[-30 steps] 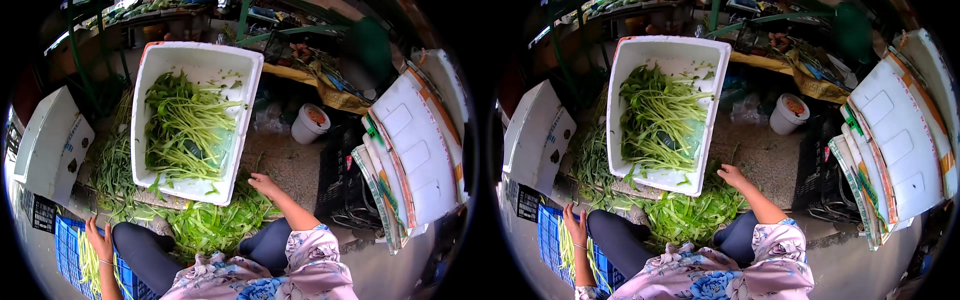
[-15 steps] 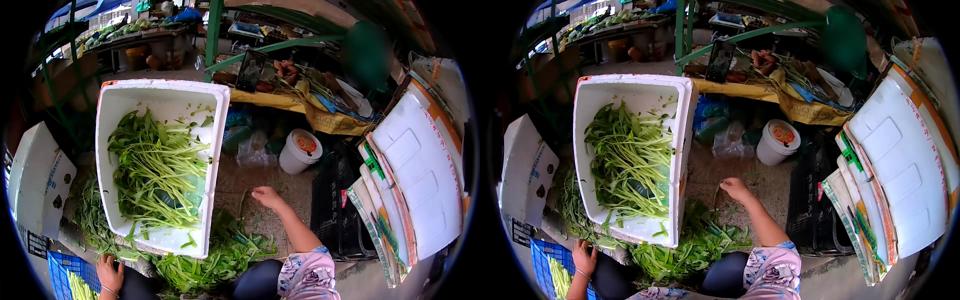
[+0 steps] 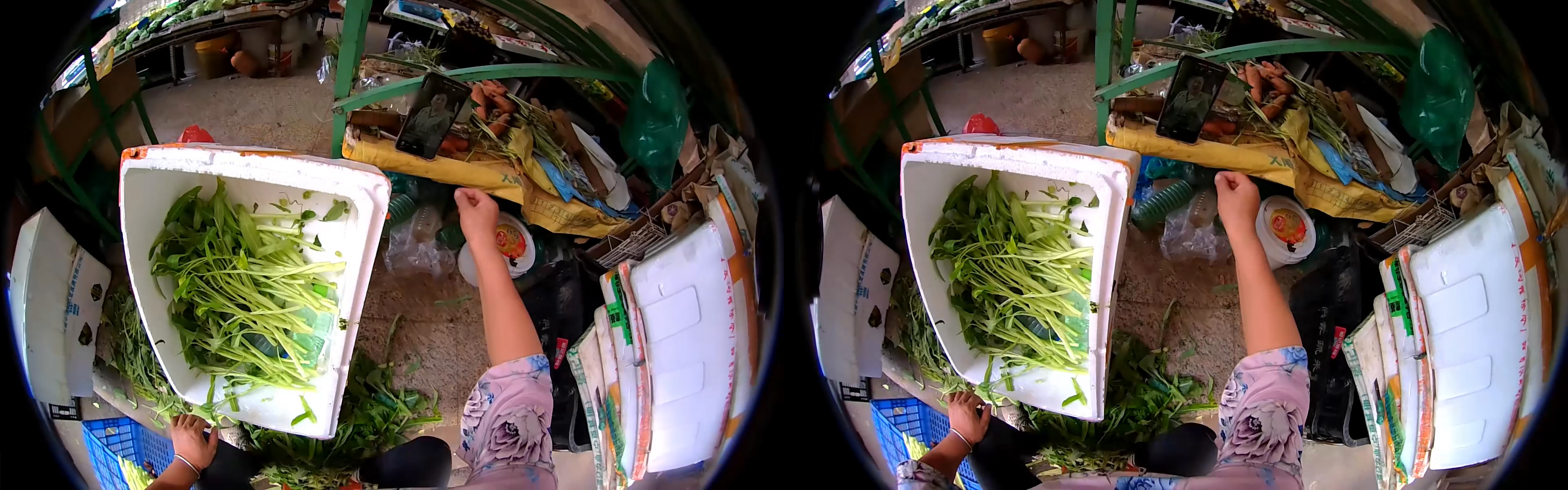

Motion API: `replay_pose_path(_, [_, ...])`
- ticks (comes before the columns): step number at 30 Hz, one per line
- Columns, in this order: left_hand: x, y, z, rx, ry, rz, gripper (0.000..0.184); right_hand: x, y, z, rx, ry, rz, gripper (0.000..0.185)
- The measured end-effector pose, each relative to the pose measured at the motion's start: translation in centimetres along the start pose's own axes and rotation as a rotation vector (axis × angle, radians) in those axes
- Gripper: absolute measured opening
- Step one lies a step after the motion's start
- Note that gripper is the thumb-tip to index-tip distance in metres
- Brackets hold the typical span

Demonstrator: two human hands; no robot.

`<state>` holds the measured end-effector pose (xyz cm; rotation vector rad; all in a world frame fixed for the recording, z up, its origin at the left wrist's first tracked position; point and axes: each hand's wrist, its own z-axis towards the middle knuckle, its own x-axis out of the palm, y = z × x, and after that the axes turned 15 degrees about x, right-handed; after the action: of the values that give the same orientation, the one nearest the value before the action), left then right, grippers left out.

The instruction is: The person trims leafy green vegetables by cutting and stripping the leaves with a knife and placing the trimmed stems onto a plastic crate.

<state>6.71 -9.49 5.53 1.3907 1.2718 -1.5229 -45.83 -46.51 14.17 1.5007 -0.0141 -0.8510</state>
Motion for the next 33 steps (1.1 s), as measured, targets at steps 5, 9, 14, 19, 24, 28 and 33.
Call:
replay_pose_path(5, [-0.4,-0.1,-0.2,-0.030,0.148,-0.033,0.021,-0.5,4.5,5.3,-0.085,-0.035,-0.192,0.018])
replay_pose_path(9, [0.0,-0.2,-0.4,-0.087,0.271,-0.081,0.022,0.9,5.0,8.7,-0.114,0.196,-0.414,0.023])
replay_pose_path(14, [-0.3,-0.9,-1.0,-0.072,0.338,-0.101,0.023,2.7,5.6,10.7,-0.058,0.304,-0.616,0.026])
replay_pose_path(19, [-1.4,-2.5,-1.2,-0.147,0.396,-0.153,0.022,2.9,6.2,11.4,0.117,0.390,-0.634,0.024])
replay_pose_path(24, [-1.4,-3.4,-1.4,-0.166,0.545,-0.213,0.022,2.6,7.0,11.2,0.148,0.290,-0.615,0.022])
replay_pose_path(28, [-0.8,-3.8,-2.1,-0.167,0.594,-0.214,0.021,-0.4,5.1,12.3,0.136,0.233,-0.348,0.023])
replay_pose_path(33, [0.1,-5.2,-3.9,-0.136,0.676,-0.119,0.021,-5.5,6.5,10.9,0.597,0.203,0.120,0.016])
